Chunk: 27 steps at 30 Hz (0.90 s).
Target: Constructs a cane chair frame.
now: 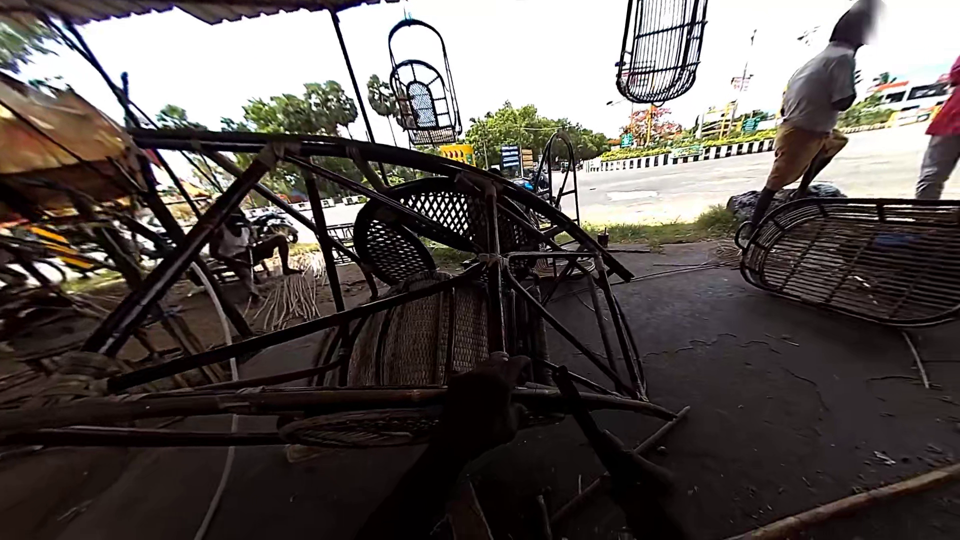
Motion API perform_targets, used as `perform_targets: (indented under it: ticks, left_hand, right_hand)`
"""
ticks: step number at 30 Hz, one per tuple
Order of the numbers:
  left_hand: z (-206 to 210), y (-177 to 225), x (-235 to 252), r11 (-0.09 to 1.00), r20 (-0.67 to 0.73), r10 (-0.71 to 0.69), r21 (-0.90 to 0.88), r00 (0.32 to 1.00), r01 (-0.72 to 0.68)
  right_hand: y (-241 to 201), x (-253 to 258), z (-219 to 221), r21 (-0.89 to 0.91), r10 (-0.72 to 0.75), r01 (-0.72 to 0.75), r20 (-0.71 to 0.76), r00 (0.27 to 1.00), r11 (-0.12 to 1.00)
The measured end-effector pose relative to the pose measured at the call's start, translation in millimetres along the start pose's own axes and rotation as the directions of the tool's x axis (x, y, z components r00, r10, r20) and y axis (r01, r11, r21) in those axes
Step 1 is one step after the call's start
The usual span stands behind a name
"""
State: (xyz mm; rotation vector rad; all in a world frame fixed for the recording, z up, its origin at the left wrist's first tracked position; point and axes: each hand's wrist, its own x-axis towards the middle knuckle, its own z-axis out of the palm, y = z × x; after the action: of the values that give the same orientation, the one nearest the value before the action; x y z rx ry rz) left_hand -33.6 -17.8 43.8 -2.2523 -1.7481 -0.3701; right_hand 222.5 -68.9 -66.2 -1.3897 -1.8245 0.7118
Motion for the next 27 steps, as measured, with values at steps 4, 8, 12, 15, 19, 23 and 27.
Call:
perform_targets:
  ticks: [4, 8, 12, 15, 19, 23, 27]
  left_hand:
    - [0.7, 3.8, 4.3, 1.0, -0.003, 0.001, -0.005, 1.0, -0.001]
    - [-0.4, -0.1, 4.8, 0.998, 0.021, 0.052, 0.016, 0.998, -0.053]
    - [-1.1, -2.5, 7.2, 0.997, 0.025, 0.08, 0.008, 0.996, -0.08]
    - [1.2, -1.7, 6.9, 0.999, -0.026, 0.044, -0.002, 0.999, -0.044]
    - [0.4, 1.9, 7.1, 1.0, -0.05, 0.001, -0.01, 0.999, -0.001]
    - [1.1, 2.7, 6.3, 1.0, -0.067, -0.004, -0.011, 0.998, 0.003]
    - [-1.0, 4.1, 4.7, 1.0, -0.026, -0.022, -0.012, 0.999, 0.022]
  right_hand:
    - [19.8, -5.5, 15.8, 0.121, 0.018, -0.031, 0.113, 0.993, 0.992]
    - [20.8, 1.0, 21.9, 0.126, 0.028, -0.053, 0.194, 0.981, 0.991]
    - [14.4, 15.1, 15.0, 0.082, -0.012, -0.007, 0.227, 0.974, 0.997]
    - [12.3, 25.1, 9.5, 0.078, -0.017, -0.004, 0.277, 0.961, 0.997]
    - [4.3, 29.3, -7.8, 0.288, -0.007, -0.129, 0.429, 0.903, 0.949]
    - [-7.5, 42.9, -45.4, 0.368, 0.094, -0.426, 0.656, 0.749, 0.827]
    - [-15.3, 60.1, -75.5, 0.206, 0.153, -0.414, 0.715, 0.683, 0.887]
